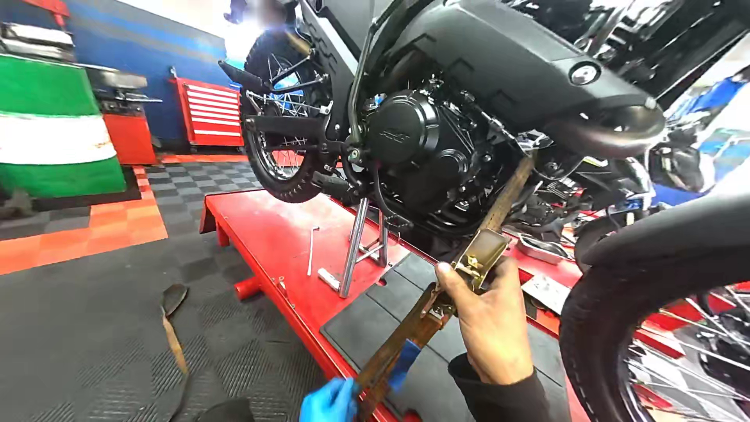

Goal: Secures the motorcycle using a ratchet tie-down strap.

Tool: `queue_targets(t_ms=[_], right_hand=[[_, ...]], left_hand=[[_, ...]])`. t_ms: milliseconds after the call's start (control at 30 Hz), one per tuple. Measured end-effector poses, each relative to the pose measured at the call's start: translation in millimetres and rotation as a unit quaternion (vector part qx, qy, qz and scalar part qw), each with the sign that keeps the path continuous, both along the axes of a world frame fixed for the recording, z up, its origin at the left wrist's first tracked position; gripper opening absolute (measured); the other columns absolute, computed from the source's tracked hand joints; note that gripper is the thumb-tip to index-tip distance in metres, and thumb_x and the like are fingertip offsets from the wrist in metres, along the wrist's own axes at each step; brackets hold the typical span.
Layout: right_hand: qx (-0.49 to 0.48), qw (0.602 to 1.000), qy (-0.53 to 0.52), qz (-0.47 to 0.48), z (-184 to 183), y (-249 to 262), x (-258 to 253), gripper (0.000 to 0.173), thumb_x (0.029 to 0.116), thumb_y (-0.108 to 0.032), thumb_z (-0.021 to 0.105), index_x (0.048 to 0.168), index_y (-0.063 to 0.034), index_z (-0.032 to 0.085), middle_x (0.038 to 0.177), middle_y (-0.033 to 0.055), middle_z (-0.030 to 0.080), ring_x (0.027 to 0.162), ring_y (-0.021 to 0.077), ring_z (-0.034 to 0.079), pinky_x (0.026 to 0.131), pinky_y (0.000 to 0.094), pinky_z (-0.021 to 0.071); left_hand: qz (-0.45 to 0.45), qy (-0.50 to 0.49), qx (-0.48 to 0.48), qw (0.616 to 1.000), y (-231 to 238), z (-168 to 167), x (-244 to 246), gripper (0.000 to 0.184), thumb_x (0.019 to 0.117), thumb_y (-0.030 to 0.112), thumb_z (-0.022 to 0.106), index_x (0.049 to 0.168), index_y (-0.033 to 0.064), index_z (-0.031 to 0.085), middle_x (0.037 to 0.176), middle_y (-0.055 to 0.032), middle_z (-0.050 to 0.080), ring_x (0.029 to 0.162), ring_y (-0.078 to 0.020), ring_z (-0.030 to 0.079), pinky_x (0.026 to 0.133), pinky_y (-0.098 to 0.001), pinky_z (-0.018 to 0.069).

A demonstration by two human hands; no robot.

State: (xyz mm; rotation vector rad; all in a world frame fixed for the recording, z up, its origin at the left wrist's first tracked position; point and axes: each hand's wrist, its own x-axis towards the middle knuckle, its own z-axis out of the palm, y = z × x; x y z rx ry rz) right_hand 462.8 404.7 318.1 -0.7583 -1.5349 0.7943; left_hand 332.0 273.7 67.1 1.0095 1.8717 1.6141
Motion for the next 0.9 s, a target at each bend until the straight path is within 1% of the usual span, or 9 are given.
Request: queue_targets(t_ms=[67, 133, 200, 300, 367, 433, 500, 700, 900], right_hand=[[-0.002, 1.0, -0.007, -0.001, 1, 0, 0, 0.057, 0.0834, -0.024, 0.084, 0.129, -0.0157, 0.051, 0.095, 0.0049, 0.071, 0.078, 0.0195, 0.074, 0.064, 0.0387, 0.0655], [-0.006, 1.0, -0.015, -0.004, 2, -1, 0, 0.059, 0.0834, -0.024, 0.085, 0.131, -0.016, 0.051, 0.095, 0.0049, 0.071, 0.077, 0.0194, 0.074, 0.064, 0.04, 0.0653], [-0.004, 1.0, -0.017, -0.006, 2, -1, 0, 0.06, 0.0832, -0.023, 0.085, 0.132, -0.0149, 0.05, 0.095, 0.0049, 0.071, 0.078, 0.0187, 0.073, 0.066, 0.0408, 0.0649], [0.002, 0.999, -0.035, -0.025, 5, 2, 2, 0.065, 0.0805, -0.032, 0.084, 0.132, -0.0113, 0.052, 0.103, 0.0046, 0.071, 0.09, 0.015, 0.073, 0.077, 0.0388, 0.0644], [-0.001, 0.998, -0.056, -0.036, 5, 5, 4, 0.07, 0.0784, -0.039, 0.084, 0.133, -0.0078, 0.052, 0.112, 0.0065, 0.069, 0.099, 0.0149, 0.071, 0.084, 0.0392, 0.0626], [-0.006, 0.996, -0.078, -0.05, 5, 4, 6, 0.074, 0.0769, -0.043, 0.084, 0.132, -0.0061, 0.053, 0.116, 0.0083, 0.066, 0.102, 0.0168, 0.069, 0.086, 0.0413, 0.0613], [-0.002, 0.994, -0.093, -0.063, 8, 5, 7, 0.074, 0.0758, -0.042, 0.085, 0.132, -0.0041, 0.054, 0.119, 0.011, 0.065, 0.103, 0.0203, 0.068, 0.086, 0.0451, 0.06], [0.0, 0.992, -0.115, -0.054, 2, 32, 16, 0.078, 0.076, -0.047, 0.084, 0.134, -0.0054, 0.054, 0.12, 0.0093, 0.065, 0.103, 0.0189, 0.069, 0.088, 0.0439, 0.0608], [0.068, 0.99, -0.125, 0.005, 0, 48, 32, 0.062, 0.0851, -0.037, 0.077, 0.133, -0.0053, 0.055, 0.126, 0.011, 0.063, 0.103, 0.0159, 0.069, 0.086, 0.0365, 0.0626]], left_hand=[[-0.08, 0.01, 0.126, 0.989, 24, 61, -11, 0.035, 0.1099, 0.023, 0.045, 0.112, 0.0052, 0.075, 0.097, -0.0021, 0.078, 0.09, -0.0145, 0.076, 0.086, -0.0385, 0.0643], [-0.236, -0.037, 0.142, 0.961, 53, 122, -21, 0.054, 0.1136, 0.032, 0.025, 0.122, 0.0047, 0.071, 0.114, -0.0042, 0.076, 0.109, -0.0163, 0.071, 0.101, -0.0389, 0.0579], [-0.351, -0.125, 0.104, 0.922, 87, 165, -22, 0.067, 0.1121, 0.043, 0.013, 0.128, 0.0014, 0.064, 0.114, -0.0066, 0.072, 0.104, -0.0148, 0.07, 0.095, -0.0359, 0.0572], [-0.413, -0.197, 0.067, 0.887, 122, 207, -12, 0.069, 0.1102, 0.053, 0.013, 0.127, 0.0065, 0.062, 0.108, -0.0039, 0.07, 0.096, -0.0126, 0.068, 0.084, -0.0333, 0.0567], [-0.421, -0.226, 0.084, 0.875, 126, 229, 2, 0.052, 0.1122, 0.045, 0.021, 0.123, 0.0132, 0.061, 0.101, 0.0008, 0.07, 0.092, -0.0084, 0.067, 0.08, -0.0287, 0.0576], [-0.396, -0.247, 0.103, 0.878, 129, 243, 11, 0.034, 0.1103, 0.026, 0.035, 0.114, 0.0112, 0.066, 0.095, 0.0005, 0.07, 0.087, -0.0082, 0.067, 0.078, -0.028, 0.0575], [-0.379, -0.241, 0.107, 0.887, 145, 254, 12, 0.026, 0.1079, 0.019, 0.044, 0.104, 0.0088, 0.067, 0.091, -0.001, 0.07, 0.085, -0.01, 0.068, 0.078, -0.0295, 0.0577], [-0.318, 0.006, 0.089, 0.944, 188, 280, 16, 0.027, 0.1034, 0.027, 0.056, 0.09, 0.0068, 0.069, 0.086, -0.0023, 0.068, 0.082, -0.0105, 0.065, 0.078, -0.0344, 0.0557], [-0.305, 0.137, 0.056, 0.941, 182, 311, 18, 0.036, 0.1082, 0.028, 0.048, 0.096, 0.0026, 0.07, 0.09, -0.0115, 0.068, 0.082, -0.0205, 0.064, 0.074, -0.0435, 0.0525]])
